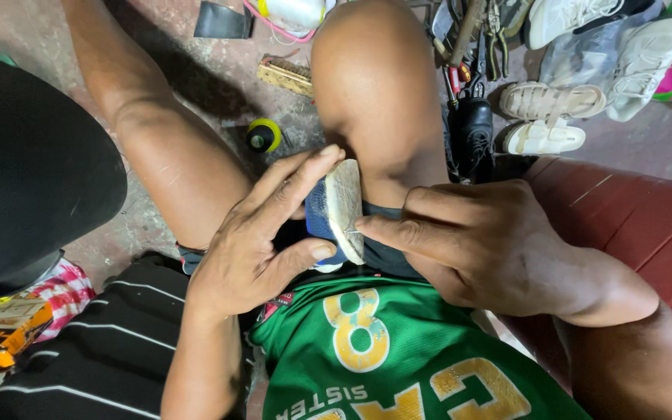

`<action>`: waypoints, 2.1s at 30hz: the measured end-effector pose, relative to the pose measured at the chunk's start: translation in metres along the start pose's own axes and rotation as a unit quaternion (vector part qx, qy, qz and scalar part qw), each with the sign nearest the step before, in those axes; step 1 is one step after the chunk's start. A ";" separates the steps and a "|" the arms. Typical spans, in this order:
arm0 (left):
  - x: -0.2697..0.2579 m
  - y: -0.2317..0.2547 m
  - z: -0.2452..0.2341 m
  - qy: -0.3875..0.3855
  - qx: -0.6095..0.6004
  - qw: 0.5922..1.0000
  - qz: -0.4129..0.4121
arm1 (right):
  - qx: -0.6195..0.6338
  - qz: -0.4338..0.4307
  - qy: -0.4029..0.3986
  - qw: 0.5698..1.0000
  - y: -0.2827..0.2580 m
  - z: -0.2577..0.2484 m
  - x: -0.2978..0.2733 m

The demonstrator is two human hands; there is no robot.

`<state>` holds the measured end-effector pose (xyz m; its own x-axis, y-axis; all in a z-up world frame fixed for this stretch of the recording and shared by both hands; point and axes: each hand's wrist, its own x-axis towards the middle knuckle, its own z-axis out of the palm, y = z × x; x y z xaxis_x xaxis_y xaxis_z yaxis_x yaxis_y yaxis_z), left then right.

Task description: The person is repairing a blue and white sneaker by hand. They use a needle and thread to stitch the sole to the upper part of the shoe, pulling the thread tight and occasionally using a wooden tool to assist.

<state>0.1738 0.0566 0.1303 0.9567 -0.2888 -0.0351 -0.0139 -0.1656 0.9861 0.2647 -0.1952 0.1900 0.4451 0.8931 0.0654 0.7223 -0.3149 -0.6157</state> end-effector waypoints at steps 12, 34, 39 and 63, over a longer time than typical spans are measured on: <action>0.018 0.017 0.022 0.063 0.167 0.984 0.019 | -0.036 -0.018 -0.003 0.999 0.013 -0.003 -0.013; 0.033 0.015 0.049 0.092 0.275 0.955 0.054 | -0.159 -0.007 -0.037 0.987 0.007 -0.012 -0.024; 0.041 0.016 0.051 0.093 0.299 0.948 0.051 | -0.221 0.034 -0.061 0.973 -0.002 -0.010 -0.019; -0.005 0.041 0.081 0.264 0.113 0.958 -0.022 | 0.044 0.094 -0.036 0.994 -0.002 -0.016 -0.031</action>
<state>0.1446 -0.0248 0.1583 0.9705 0.2302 0.0712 0.0235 -0.3846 0.9228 0.2577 -0.2272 0.2014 0.5267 0.8426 -0.1128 0.5794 -0.4529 -0.6777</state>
